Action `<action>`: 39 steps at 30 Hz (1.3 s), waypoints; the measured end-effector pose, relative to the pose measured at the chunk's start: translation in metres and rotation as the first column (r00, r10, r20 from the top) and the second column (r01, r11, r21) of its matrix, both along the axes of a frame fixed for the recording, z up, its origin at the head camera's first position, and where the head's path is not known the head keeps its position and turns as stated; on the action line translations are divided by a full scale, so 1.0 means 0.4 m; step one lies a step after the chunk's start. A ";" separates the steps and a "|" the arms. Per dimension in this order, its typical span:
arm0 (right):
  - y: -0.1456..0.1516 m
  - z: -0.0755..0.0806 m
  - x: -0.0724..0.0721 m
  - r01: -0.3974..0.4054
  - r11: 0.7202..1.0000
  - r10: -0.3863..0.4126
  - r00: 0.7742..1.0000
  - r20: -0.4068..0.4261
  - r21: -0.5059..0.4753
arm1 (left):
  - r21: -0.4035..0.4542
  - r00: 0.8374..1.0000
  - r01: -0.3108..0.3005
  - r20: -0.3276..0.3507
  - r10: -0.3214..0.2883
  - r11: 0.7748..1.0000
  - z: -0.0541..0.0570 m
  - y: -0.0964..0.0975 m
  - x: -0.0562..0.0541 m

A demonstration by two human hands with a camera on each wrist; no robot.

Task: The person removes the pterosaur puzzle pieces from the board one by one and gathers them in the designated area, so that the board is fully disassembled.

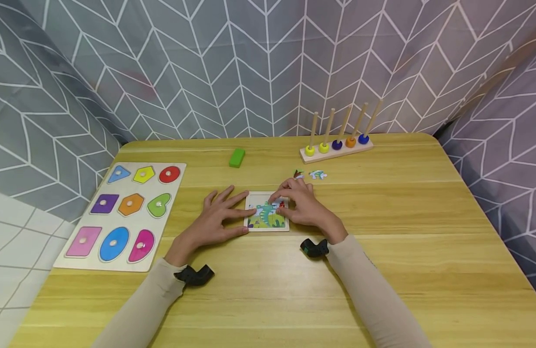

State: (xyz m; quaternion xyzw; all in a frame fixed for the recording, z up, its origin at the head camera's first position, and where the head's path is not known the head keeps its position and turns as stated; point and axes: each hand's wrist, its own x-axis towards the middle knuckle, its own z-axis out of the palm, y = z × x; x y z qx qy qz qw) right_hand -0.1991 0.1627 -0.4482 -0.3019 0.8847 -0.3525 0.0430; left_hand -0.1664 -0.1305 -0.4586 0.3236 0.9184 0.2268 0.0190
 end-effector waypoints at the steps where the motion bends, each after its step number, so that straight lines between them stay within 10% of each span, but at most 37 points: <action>1: 0.000 0.000 0.000 -0.003 1.000 0.003 1.000 -0.001 -0.004 | 0.001 1.000 0.000 0.000 0.000 1.000 -0.001 0.000 0.000; 39: 0.018 -0.005 -0.008 0.000 0.999 0.000 1.000 0.005 -0.054 | -0.002 1.000 0.007 -0.009 -0.007 1.000 0.000 -0.001 -0.001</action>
